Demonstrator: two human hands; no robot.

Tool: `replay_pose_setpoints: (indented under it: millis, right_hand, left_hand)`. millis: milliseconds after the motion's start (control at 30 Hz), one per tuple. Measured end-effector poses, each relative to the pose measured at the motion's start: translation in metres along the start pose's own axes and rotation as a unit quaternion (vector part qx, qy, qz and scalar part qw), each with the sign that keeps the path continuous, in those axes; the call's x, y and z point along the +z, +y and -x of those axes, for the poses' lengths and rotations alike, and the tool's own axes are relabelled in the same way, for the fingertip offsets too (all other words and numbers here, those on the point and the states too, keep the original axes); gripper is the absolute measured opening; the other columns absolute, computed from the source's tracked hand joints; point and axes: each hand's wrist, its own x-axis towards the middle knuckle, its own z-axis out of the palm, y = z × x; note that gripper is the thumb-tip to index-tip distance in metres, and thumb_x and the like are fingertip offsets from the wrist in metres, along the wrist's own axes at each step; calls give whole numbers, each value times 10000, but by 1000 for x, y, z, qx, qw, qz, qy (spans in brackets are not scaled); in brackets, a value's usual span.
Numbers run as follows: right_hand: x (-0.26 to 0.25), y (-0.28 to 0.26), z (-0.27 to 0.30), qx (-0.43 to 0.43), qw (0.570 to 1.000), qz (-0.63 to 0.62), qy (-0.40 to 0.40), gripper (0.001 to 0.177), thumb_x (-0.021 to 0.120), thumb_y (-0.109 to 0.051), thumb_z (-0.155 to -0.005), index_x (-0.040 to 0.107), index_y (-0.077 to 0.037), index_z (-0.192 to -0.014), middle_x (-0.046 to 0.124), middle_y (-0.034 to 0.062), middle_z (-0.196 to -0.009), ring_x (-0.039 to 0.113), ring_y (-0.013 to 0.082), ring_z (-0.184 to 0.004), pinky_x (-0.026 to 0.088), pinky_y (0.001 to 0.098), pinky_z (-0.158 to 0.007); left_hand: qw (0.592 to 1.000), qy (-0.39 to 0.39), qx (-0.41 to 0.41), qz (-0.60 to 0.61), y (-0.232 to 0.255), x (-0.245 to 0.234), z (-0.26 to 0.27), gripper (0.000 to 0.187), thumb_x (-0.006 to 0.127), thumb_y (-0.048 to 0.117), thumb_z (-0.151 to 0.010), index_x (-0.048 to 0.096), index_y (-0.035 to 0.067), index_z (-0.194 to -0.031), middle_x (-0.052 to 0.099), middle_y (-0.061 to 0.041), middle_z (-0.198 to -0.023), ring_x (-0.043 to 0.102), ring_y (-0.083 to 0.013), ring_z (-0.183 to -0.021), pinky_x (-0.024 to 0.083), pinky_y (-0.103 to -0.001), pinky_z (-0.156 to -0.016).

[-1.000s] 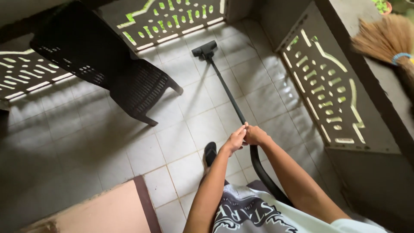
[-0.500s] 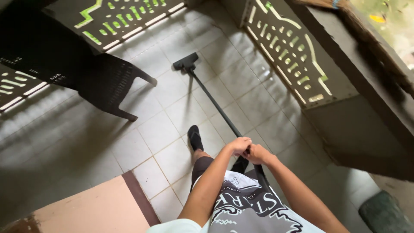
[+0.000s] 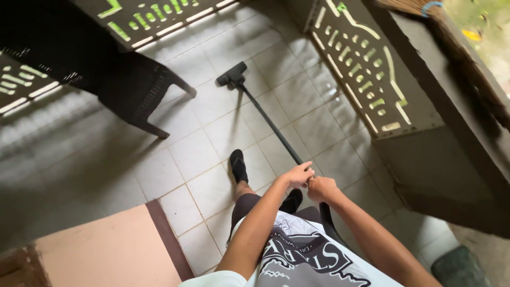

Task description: The person vacuums the tiled floor of a balcony, maneuvering around a chair before moving the chair by hand to vacuum the area underneath it.

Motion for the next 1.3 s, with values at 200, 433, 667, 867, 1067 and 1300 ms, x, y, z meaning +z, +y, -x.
replay_pose_setpoints:
  millis: [200,433,667,867,1067,1300]
  right_hand:
    - [-81,-61,-58,7,999,49,-22,389,539,-225,-928,623,-94,-1284,744,113,-1140,731,309,-1062,590,437,-872]
    - [-175,-143,-161,-16,1000,-5,-23,784,607,-337,-907,275,-13,-1540,748,212,-1133,719,382,-1088,569,491,-893]
    - [-242,-223,-272,-22,999,-16,-22,986,588,-504,-924,101,19,-1604,730,248,-1152,709,393,-1096,538,493,-934]
    - [-286,-263,-307,-30,999,-33,-2,973,622,-466,-864,192,9,-1596,723,272,-1137,716,405,-1071,563,478,-910]
    - [-242,-227,-326,-23,952,-296,78,724,670,-197,-812,448,61,-1450,736,265,-933,774,349,-804,610,430,-680]
    - [-160,-149,-279,13,956,-276,95,538,610,-135,-850,532,26,-1358,719,278,-970,717,426,-877,578,486,-744]
  left_hand:
    - [990,97,15,101,36,-81,36,669,527,430,-1001,341,191,-1598,714,-32,-1066,672,-173,-794,493,-350,-669]
    - [976,154,22,149,36,-211,45,582,420,442,-1021,428,243,-1568,704,-89,-1147,651,-171,-767,465,-350,-644]
    - [963,183,7,196,80,-326,85,572,329,535,-1049,445,252,-1533,662,15,-1247,698,-160,-786,497,-323,-662]
    - [943,227,51,238,78,-392,70,572,401,494,-1040,397,242,-1553,667,-34,-1253,694,-185,-802,492,-356,-685]
    - [940,219,64,254,69,-379,71,558,420,469,-1042,424,222,-1542,709,-94,-1174,680,-187,-832,503,-347,-710]
    - [951,186,23,246,40,-288,71,533,434,439,-1037,472,189,-1506,724,-81,-1181,708,-182,-848,495,-324,-708]
